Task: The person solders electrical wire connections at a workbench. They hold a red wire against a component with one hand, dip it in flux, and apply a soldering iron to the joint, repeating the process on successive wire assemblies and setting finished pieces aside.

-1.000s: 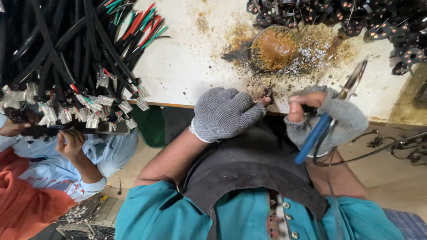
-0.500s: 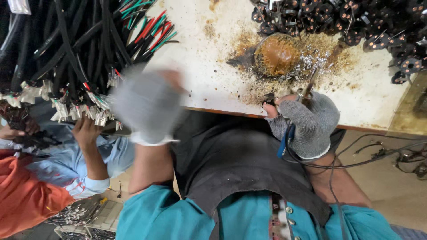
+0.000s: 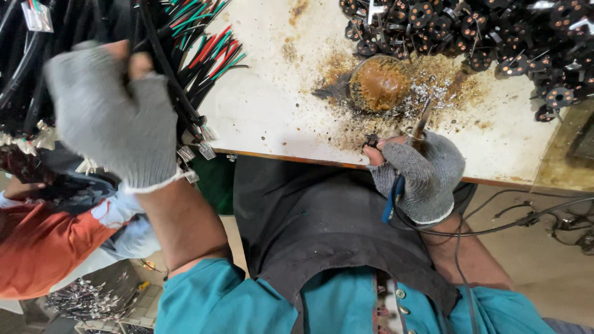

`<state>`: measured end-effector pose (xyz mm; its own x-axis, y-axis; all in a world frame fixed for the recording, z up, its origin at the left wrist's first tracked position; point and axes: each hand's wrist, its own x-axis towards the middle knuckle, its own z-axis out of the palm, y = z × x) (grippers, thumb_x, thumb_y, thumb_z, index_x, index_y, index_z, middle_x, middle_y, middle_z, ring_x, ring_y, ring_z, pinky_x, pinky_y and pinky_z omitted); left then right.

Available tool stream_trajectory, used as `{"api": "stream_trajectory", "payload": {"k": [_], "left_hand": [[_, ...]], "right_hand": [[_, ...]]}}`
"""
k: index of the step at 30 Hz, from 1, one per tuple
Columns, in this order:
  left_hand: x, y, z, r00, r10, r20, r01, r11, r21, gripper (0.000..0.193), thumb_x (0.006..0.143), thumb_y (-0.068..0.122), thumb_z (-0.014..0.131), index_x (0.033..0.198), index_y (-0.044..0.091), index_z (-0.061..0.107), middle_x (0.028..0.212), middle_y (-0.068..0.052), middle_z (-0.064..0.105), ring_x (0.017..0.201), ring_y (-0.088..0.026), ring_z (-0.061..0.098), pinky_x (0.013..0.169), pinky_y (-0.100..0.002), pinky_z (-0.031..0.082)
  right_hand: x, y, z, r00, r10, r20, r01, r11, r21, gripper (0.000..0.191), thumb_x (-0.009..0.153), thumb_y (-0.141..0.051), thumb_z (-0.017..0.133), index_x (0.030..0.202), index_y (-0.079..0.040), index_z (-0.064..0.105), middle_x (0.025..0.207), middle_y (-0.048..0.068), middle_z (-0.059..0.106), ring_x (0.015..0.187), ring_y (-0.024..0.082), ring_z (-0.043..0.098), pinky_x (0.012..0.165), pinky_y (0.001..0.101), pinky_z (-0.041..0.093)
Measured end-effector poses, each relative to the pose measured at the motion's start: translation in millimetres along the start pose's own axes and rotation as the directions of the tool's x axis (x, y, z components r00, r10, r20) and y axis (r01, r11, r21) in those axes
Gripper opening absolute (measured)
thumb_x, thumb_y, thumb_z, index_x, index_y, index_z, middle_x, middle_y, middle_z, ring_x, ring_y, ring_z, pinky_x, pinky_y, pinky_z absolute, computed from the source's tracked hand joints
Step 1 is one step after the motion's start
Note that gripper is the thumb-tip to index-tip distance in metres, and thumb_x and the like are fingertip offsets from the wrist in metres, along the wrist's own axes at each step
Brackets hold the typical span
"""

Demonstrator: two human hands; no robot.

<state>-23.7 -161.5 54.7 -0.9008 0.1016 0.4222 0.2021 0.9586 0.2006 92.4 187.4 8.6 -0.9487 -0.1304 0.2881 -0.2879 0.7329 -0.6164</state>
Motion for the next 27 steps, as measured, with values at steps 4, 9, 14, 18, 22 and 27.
{"api": "stream_trajectory", "payload": {"k": [4, 9, 14, 18, 22, 27], "left_hand": [[-21, 18, -1, 0.927, -0.305, -0.219, 0.121, 0.794, -0.595, 0.014, 0.113, 0.014, 0.071, 0.114, 0.004, 0.062, 0.106, -0.011, 0.061, 0.093, -0.021, 0.061, 0.085, -0.038, 0.053], [-49, 64, 19, 0.955, -0.231, 0.187, 0.273, 0.436, -0.858, 0.006, 0.098, 0.007, 0.062, 0.104, 0.005, 0.064, 0.097, -0.009, 0.067, 0.079, -0.019, 0.065, 0.069, -0.028, 0.052], [-52, 85, 16, 0.803, 0.194, 0.564, 0.174, 0.829, -0.532, 0.015, 0.086, 0.004, 0.068, 0.1, 0.011, 0.067, 0.091, -0.011, 0.069, 0.082, -0.034, 0.07, 0.07, -0.041, 0.055], [-57, 96, 11, 0.509, 0.561, 0.652, 0.12, 0.704, -0.7, 0.02, 0.085, 0.017, 0.07, 0.102, 0.01, 0.067, 0.087, -0.014, 0.068, 0.081, -0.04, 0.066, 0.065, -0.05, 0.05], [-50, 105, 14, 0.335, 0.639, 0.693, 0.136, 0.695, -0.706, 0.021, 0.083, 0.021, 0.071, 0.101, 0.013, 0.066, 0.088, -0.014, 0.068, 0.086, -0.039, 0.067, 0.072, -0.049, 0.051], [-45, 116, 8, 0.332, 0.682, 0.651, 0.184, 0.631, -0.754, 0.064, 0.072, 0.036, 0.081, 0.126, 0.006, 0.064, 0.092, -0.017, 0.067, 0.085, -0.043, 0.066, 0.068, -0.051, 0.05]], "right_hand": [[-1, -4, -2, 1.0, 0.031, 0.001, -0.031, 1.0, 0.005, 0.028, 0.087, -0.013, 0.093, 0.094, -0.013, 0.067, 0.087, 0.008, 0.072, 0.084, 0.03, 0.073, 0.076, 0.0404, 0.058], [-3, -5, 1, 1.0, -0.002, 0.019, 0.003, 0.999, -0.047, 0.025, 0.088, -0.014, 0.093, 0.09, -0.01, 0.069, 0.085, 0.008, 0.072, 0.081, 0.031, 0.072, 0.074, 0.0419, 0.056], [-12, -7, -11, 0.994, 0.113, 0.013, -0.113, 0.99, 0.087, 0.021, 0.091, -0.014, 0.09, 0.093, -0.008, 0.07, 0.089, 0.007, 0.073, 0.083, 0.027, 0.072, 0.075, 0.0382, 0.056], [-36, -15, -32, 0.818, 0.516, 0.254, -0.522, 0.481, 0.704, 0.016, 0.093, -0.012, 0.085, 0.096, -0.006, 0.07, 0.091, 0.006, 0.073, 0.084, 0.023, 0.072, 0.076, 0.0351, 0.057], [-54, -9, -35, 0.721, 0.58, 0.38, -0.543, 0.133, 0.829, 0.011, 0.095, -0.011, 0.08, 0.099, -0.005, 0.071, 0.093, 0.006, 0.073, 0.085, 0.02, 0.072, 0.078, 0.032, 0.058], [-50, -11, -19, 0.86, 0.434, 0.268, -0.475, 0.489, 0.732, 0.007, 0.098, -0.008, 0.074, 0.103, -0.003, 0.071, 0.095, 0.005, 0.074, 0.087, 0.015, 0.072, 0.079, 0.028, 0.06]]}}
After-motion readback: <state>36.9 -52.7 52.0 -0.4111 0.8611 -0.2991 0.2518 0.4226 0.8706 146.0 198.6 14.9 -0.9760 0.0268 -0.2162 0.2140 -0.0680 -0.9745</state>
